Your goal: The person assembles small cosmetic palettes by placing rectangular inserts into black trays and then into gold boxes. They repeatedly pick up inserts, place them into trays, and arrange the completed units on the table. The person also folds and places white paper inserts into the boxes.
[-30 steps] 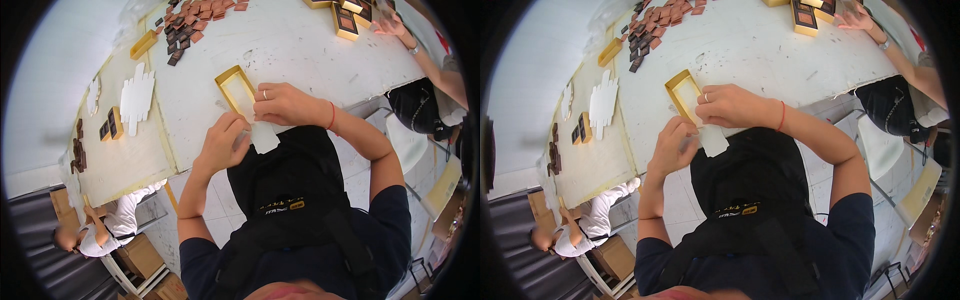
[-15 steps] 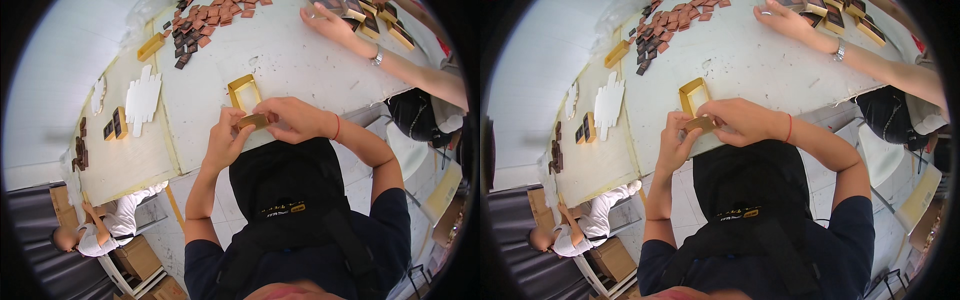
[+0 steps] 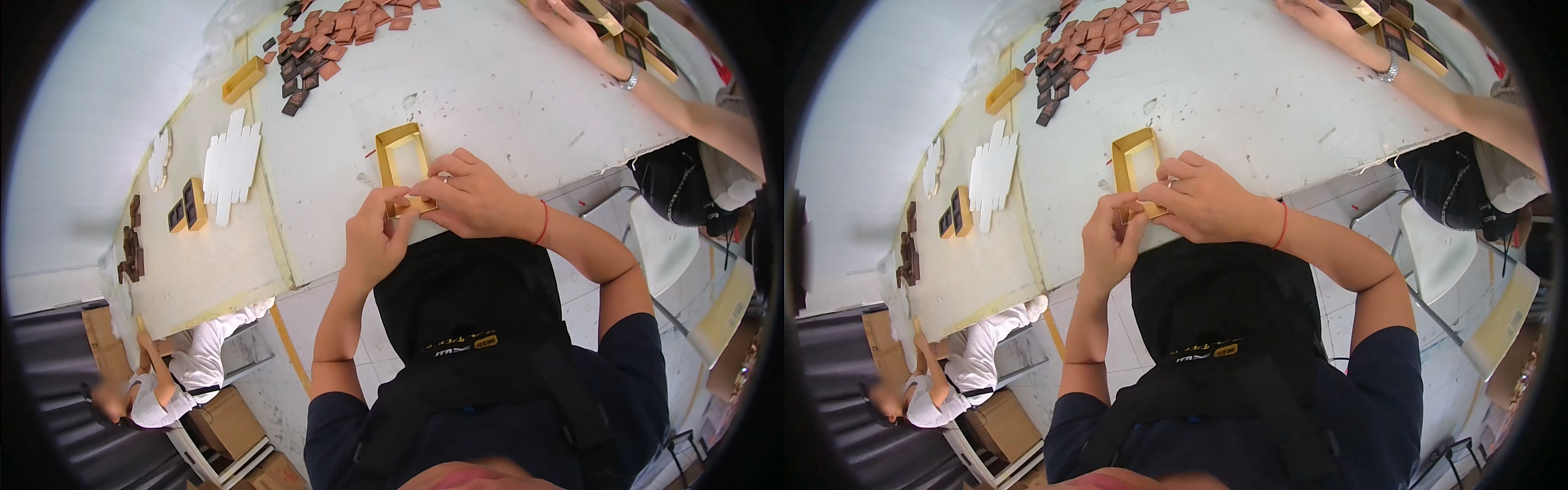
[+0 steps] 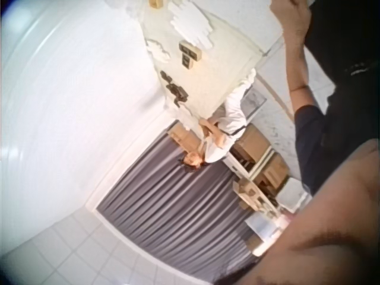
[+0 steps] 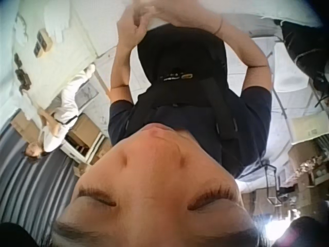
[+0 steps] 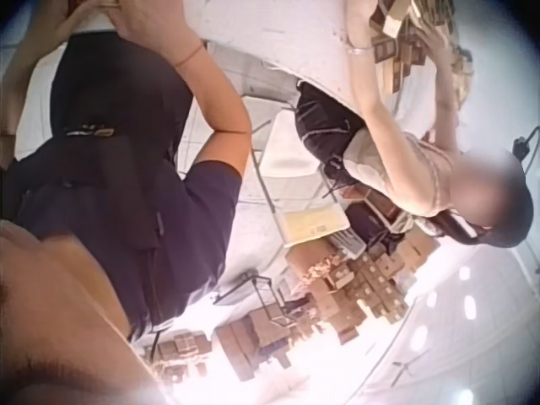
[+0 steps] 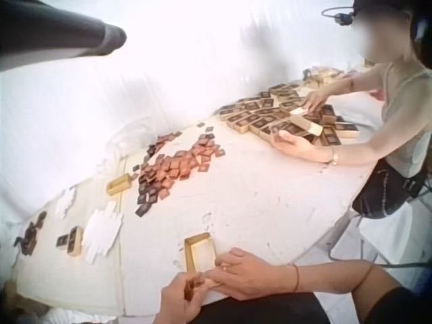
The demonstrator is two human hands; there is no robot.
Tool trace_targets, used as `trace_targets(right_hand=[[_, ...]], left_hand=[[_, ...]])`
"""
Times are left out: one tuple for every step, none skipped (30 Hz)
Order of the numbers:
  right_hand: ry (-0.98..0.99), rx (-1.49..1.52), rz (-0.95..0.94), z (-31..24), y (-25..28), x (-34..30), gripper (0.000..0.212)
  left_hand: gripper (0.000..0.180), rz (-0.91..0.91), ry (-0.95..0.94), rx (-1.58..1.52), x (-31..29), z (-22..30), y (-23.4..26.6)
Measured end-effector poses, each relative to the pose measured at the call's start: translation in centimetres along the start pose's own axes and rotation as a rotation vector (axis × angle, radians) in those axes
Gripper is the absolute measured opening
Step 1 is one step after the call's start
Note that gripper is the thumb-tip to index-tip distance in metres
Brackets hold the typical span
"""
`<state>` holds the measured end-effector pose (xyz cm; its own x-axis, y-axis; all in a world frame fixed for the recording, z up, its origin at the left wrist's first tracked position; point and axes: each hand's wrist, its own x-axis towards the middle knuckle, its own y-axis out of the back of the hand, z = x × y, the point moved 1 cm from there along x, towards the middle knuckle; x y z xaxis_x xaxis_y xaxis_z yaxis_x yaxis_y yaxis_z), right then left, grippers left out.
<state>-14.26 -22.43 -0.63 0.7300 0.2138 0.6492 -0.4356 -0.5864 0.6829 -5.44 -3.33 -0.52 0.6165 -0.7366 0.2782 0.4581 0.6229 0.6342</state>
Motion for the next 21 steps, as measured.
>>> trace_targets(right_hand=[[0.008, -0.003, -0.005, -0.2, -0.1, 0.1, 0.028], [0.015, -0.006, -0.009, -0.4, -0.1, 0.1, 0.026], [0.012, 0.021, -0.018, -0.3, 0.1, 0.2, 0.025], [0.019, 0.052, -0.029, -0.1, 0.5, 0.6, 0.024], [0.025, 0.082, -0.041, 0.0, 0.5, 0.8, 0.022], [0.033, 0.133, -0.045, -0.1, 0.2, 0.8, 0.021], [0.037, 0.178, -0.048, 0.1, -0.2, 0.7, 0.020], [0.042, 0.222, -0.052, 0.1, -0.4, 0.7, 0.020], [-0.016, 0.278, -0.084, 0.2, -0.4, 0.7, 0.020], [-0.075, 0.334, -0.121, 0.1, -0.4, 0.6, 0.021], [-0.134, 0.389, -0.159, -0.1, -0.4, 0.5, 0.022], [-0.160, 0.325, -0.124, -0.6, -0.5, 0.4, 0.023], [-0.168, 0.258, -0.096, -1.1, -0.7, 0.5, 0.024], [-0.175, 0.195, -0.064, -1.5, -0.8, 0.6, 0.026], [-0.212, 0.205, -0.064, -1.7, -1.0, 0.6, 0.028], [-0.245, 0.215, -0.067, -1.8, -1.2, 0.7, 0.030], [-0.278, 0.225, -0.070, -2.0, -1.3, 0.9, 0.032], [-0.295, 0.256, -0.043, -2.3, -1.2, 1.0, 0.033], [-0.305, 0.296, -0.029, -2.7, -1.2, 1.4, 0.035], [-0.323, 0.332, -0.014, -3.0, -1.1, 1.6, 0.037], [-0.294, 0.321, -0.056, -2.5, -0.7, 1.3, 0.049]], left_hand=[[0.030, -0.020, 0.025, -0.047, -0.4, 0.3, 0.1], [0.031, -0.040, 0.050, -0.093, -0.6, 0.4, 0.2], [0.031, -0.064, 0.063, -0.124, -0.4, 0.4, 0.2], [0.032, -0.078, 0.078, -0.152, 0.1, 0.4, 0.3], [0.033, -0.092, 0.093, -0.180, 0.4, 0.4, 0.4], [0.034, -0.126, 0.079, -0.191, 0.5, 0.1, 0.5], [0.034, -0.164, 0.059, -0.205, 0.7, -0.5, 0.6], [0.035, -0.201, 0.040, -0.220, 0.8, -1.0, 0.7], [0.037, -0.237, 0.085, -0.236, 0.8, -1.4, 1.1], [0.039, -0.273, 0.132, -0.257, 0.8, -1.7, 1.3], [0.041, -0.307, 0.178, -0.277, 0.6, -1.8, 1.4], [0.047, -0.163, 0.094, -0.227, 0.2, -1.5, 1.2], [0.054, -0.001, 0.007, -0.174, -0.3, -0.8, 0.8], [0.060, 0.160, -0.076, -0.114, -0.8, -0.1, 0.8], [0.067, 0.157, -0.074, -0.031, -1.2, 0.6, 0.9], [0.074, 0.159, -0.069, 0.052, -1.6, 1.2, 1.0], [0.079, 0.170, -0.041, 0.095, -1.7, 1.3, 0.7], [0.083, 0.177, -0.020, 0.139, -1.7, 1.4, 0.4], [0.085, 0.205, 0.035, 0.145, -1.9, 1.0, -0.5], [0.086, 0.226, 0.086, 0.145, -1.8, 1.2, -1.1], [0.078, 0.241, 0.136, 0.117, -1.6, 1.1, -1.2]])
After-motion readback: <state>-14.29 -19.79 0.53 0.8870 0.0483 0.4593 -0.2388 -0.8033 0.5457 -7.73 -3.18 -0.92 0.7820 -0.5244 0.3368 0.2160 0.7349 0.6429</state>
